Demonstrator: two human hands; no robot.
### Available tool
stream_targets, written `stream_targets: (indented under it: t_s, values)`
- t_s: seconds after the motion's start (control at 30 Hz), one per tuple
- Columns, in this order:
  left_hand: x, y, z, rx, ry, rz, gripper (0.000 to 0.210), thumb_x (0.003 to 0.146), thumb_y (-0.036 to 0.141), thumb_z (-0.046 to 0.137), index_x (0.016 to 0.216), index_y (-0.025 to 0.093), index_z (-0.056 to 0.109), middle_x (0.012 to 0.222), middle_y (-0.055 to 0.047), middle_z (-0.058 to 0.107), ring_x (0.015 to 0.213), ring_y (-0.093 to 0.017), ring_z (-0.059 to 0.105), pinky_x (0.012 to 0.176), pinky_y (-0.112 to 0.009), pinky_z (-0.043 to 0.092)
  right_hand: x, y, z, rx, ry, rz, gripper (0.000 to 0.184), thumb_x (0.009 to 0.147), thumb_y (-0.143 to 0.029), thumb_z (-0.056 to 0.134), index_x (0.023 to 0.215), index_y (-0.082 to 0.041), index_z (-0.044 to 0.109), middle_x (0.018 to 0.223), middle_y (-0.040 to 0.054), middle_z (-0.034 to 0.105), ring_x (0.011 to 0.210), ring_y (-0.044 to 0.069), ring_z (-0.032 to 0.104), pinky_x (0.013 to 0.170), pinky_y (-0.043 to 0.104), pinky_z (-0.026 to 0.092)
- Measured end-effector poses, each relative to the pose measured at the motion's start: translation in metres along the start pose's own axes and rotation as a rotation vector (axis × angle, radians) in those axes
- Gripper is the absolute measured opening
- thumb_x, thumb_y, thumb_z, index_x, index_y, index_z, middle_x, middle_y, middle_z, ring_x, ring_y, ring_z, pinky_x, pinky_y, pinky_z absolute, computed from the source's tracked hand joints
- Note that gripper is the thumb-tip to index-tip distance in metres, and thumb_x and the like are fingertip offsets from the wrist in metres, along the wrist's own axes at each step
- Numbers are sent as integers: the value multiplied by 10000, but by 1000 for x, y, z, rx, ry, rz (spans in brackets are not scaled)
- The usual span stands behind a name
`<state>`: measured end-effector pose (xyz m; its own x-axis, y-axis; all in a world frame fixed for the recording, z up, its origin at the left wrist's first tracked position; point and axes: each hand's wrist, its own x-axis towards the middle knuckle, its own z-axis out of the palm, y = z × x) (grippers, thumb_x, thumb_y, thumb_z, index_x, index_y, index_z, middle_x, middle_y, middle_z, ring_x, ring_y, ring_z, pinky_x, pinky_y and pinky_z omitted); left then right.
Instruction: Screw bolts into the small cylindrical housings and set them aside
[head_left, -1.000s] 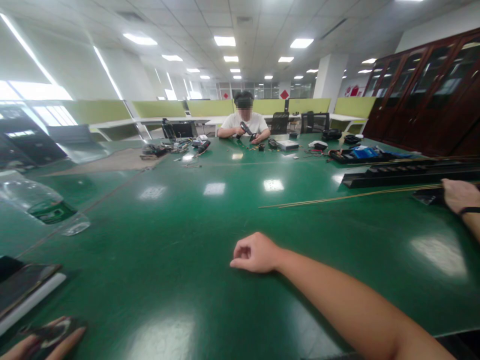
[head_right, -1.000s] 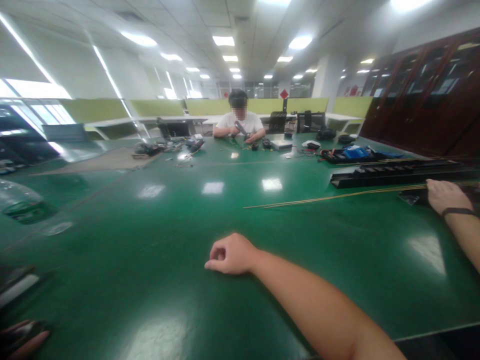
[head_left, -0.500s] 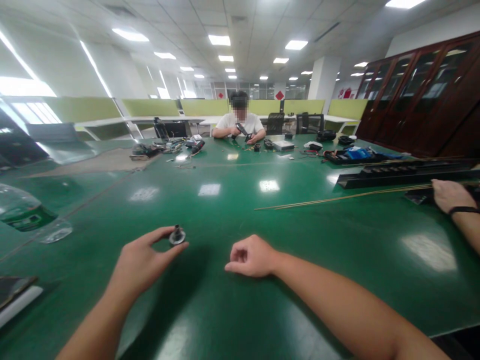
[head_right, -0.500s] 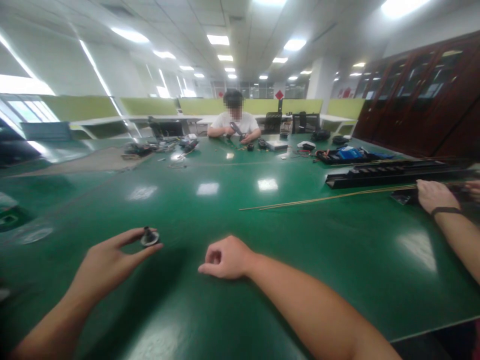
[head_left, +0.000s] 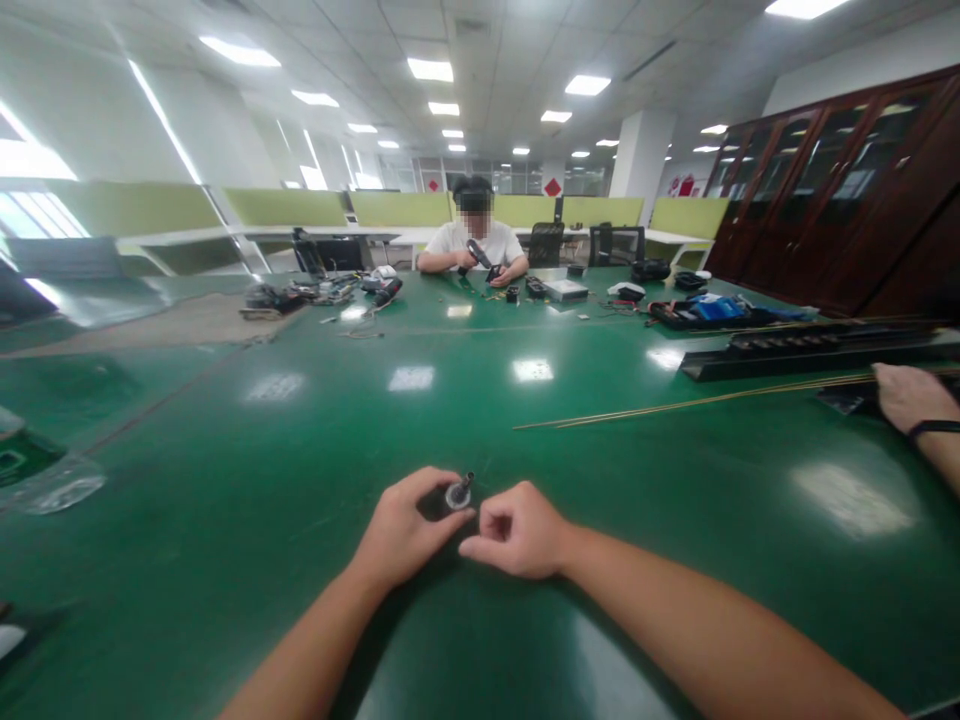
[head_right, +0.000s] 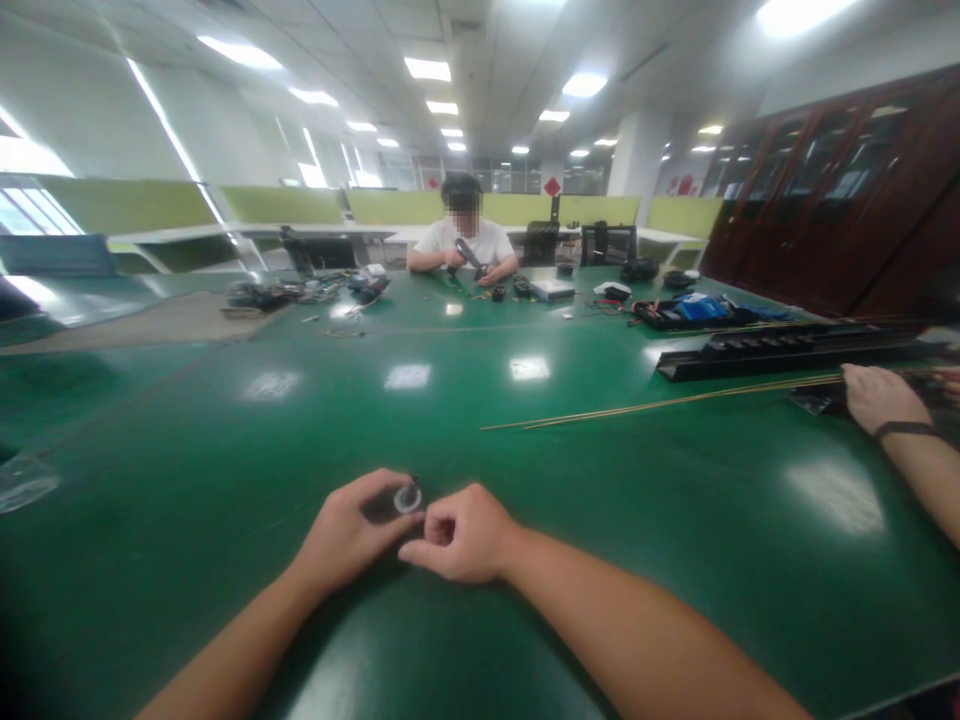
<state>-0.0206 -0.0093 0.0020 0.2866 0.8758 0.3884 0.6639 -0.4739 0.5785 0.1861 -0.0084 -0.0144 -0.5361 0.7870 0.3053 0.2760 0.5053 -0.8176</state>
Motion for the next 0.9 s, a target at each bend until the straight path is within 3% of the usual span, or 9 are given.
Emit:
stream_targets:
  t_s: [0.13,0.2,0.27,0.4,0.67,0.9]
  values:
    - [7,-3,-1,-45,4,55,228,831,351,713,1016,225,672,980,-27,693,904,-187,637,824,-305,489,5,7,-1,-71,278,138,299,761,-258,667,581,-189,438,529,-58,457,510,91,414,507,222,296]
    - [10,-4,-1,-78,-19,65,218,841,341,707,1023,227,673,990,-32,685,913,-187,631,826,-306,489,8,12,0,-36,349,209,209,735,-173,618,652,-202,428,552,-69,447,519,95,420,511,216,306]
    - [10,-3,-1,-108,-34,65,213,854,334,694,1036,224,680,1003,-46,680,931,-194,627,836,-313,491,9,17,1,35,328,237,160,727,-137,586,764,-213,450,586,-78,476,521,96,446,516,209,329]
    - [10,0,1,-131,-66,67,220,881,317,660,1081,234,692,1018,-56,663,957,-195,619,857,-315,493,7,18,3,97,239,197,267,746,-139,590,963,-231,464,669,-76,548,550,102,507,539,204,375]
    - [8,-3,9,-133,-44,67,323,842,227,683,1162,240,645,1075,-51,660,1001,-195,616,898,-321,487,5,14,0,120,209,197,339,765,-129,597,1075,-230,501,799,-31,620,595,105,566,567,211,425]
    - [7,-1,6,-134,-5,53,162,809,232,715,959,211,658,948,-25,662,893,-178,616,811,-294,480,5,11,-2,46,216,186,335,748,-128,615,1064,-220,558,871,-4,657,639,118,582,605,226,449]
